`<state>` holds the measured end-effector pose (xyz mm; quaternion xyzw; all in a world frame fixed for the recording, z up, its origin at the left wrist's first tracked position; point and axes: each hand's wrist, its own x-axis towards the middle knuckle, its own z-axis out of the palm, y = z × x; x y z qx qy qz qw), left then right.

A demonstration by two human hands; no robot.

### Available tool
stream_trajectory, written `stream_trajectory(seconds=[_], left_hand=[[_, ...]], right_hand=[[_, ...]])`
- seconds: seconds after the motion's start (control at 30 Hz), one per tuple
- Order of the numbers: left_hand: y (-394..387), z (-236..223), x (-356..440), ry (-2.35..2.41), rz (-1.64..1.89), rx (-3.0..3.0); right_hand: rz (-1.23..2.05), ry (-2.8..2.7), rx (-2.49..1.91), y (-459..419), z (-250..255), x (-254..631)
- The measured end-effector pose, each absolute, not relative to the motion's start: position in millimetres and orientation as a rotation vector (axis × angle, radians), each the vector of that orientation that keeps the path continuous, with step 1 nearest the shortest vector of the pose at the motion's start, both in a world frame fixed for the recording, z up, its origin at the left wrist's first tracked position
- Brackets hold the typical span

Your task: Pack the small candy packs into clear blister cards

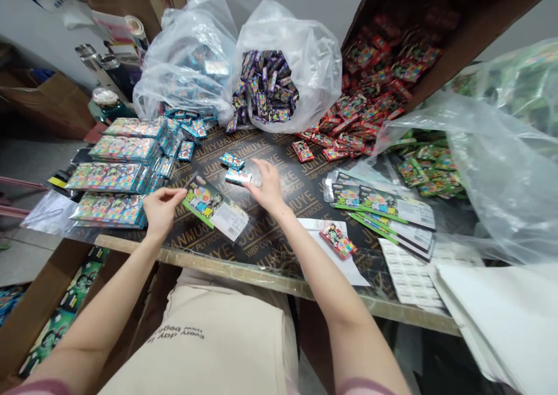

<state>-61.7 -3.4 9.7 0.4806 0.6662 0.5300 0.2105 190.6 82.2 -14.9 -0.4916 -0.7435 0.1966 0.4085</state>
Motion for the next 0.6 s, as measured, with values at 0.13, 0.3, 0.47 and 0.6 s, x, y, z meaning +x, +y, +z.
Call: stream_trajectory(seconds=[0.13, 0.3, 0.47, 0.6], left_hand=[[-22, -21, -93, 2.115, 1.1, 1.4], [-21, -1, -75, 1.896, 1.084, 1.342], [-4, 16, -27, 1.138, 0.738, 0.905], [-3, 9, 1, 1.106, 0.908, 0.675]], right_hand=[[0.592, -2.054, -1.391, 115, -55, 179], [0.899, -2.115, -1.024, 93, -34, 183], [1.136, -2.277, -0.619, 37, 12, 193], [0.88, -2.181, -0.847, 6, 17, 196]])
